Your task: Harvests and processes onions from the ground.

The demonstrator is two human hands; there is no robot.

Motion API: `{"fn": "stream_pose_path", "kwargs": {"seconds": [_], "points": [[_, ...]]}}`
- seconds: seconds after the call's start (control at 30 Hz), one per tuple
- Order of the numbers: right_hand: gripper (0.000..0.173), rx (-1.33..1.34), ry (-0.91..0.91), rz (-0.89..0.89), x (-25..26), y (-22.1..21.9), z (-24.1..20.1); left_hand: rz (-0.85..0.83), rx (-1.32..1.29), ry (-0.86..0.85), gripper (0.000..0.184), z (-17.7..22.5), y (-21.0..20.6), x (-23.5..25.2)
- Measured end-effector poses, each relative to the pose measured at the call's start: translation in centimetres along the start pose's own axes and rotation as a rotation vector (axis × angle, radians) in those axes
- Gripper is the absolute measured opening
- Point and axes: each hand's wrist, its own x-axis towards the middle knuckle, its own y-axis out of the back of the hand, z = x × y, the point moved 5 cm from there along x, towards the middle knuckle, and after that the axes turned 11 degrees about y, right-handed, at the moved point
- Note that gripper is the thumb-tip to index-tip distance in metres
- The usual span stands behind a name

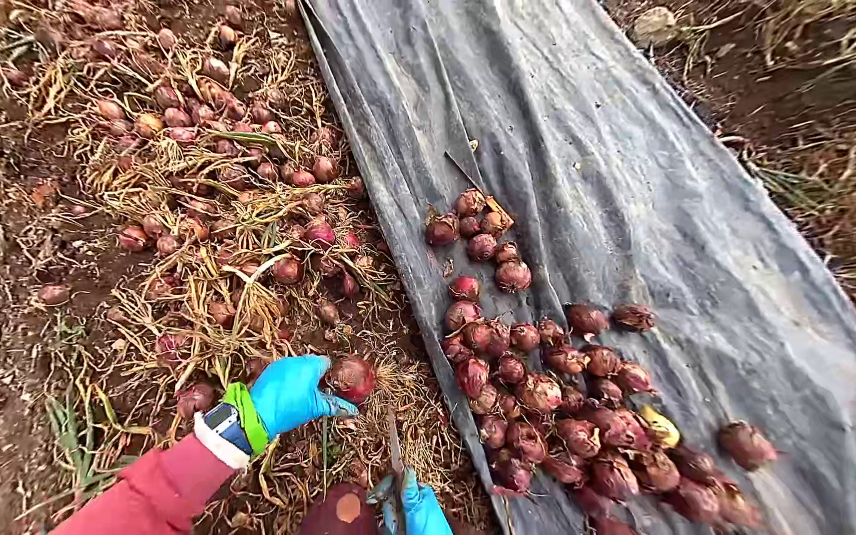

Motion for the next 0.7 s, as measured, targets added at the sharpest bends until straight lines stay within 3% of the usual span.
{"fn": "stream_pose_path", "kwargs": {"seconds": [0.1,0.17,0.27,0.4,0.5,0.57,0.63,0.7], "points": [[0.091,-0.094,0.277,0.023,-0.1,-1.5,-6.0,-0.186,-0.017,-0.188,0.082,4.3,-3.3,-7.1],[0.092,-0.267,0.314,0.043,-0.7,-1.4,-8.1,-0.214,-0.011,-0.207,0.081,5.3,-3.8,-9.3],[0.093,-0.291,0.221,-0.038,-2.6,-0.3,-7.2,-0.116,0.135,-0.145,0.084,6.5,-3.5,-11.9],[0.088,-0.174,0.399,0.018,-5.9,1.1,-7.6,-0.017,-0.078,-0.138,0.082,8.5,-6.0,-14.8],[0.083,-0.28,0.538,0.063,-9.0,1.6,-9.1,-0.074,-0.255,-0.253,0.069,9.3,-7.8,-16.6],[0.083,-0.342,0.453,0.046,-10.4,2.3,-9.1,-0.051,-0.118,-0.198,0.075,9.7,-7.4,-17.9],[0.082,-0.333,0.379,0.017,-11.5,3.3,-8.7,0.047,0.036,-0.022,0.082,9.8,-5.7,-19.1],[0.083,-0.317,0.362,0.061,-11.5,4.2,-7.8,0.178,-0.032,0.049,0.076,9.8,-4.5,-18.8]]}}
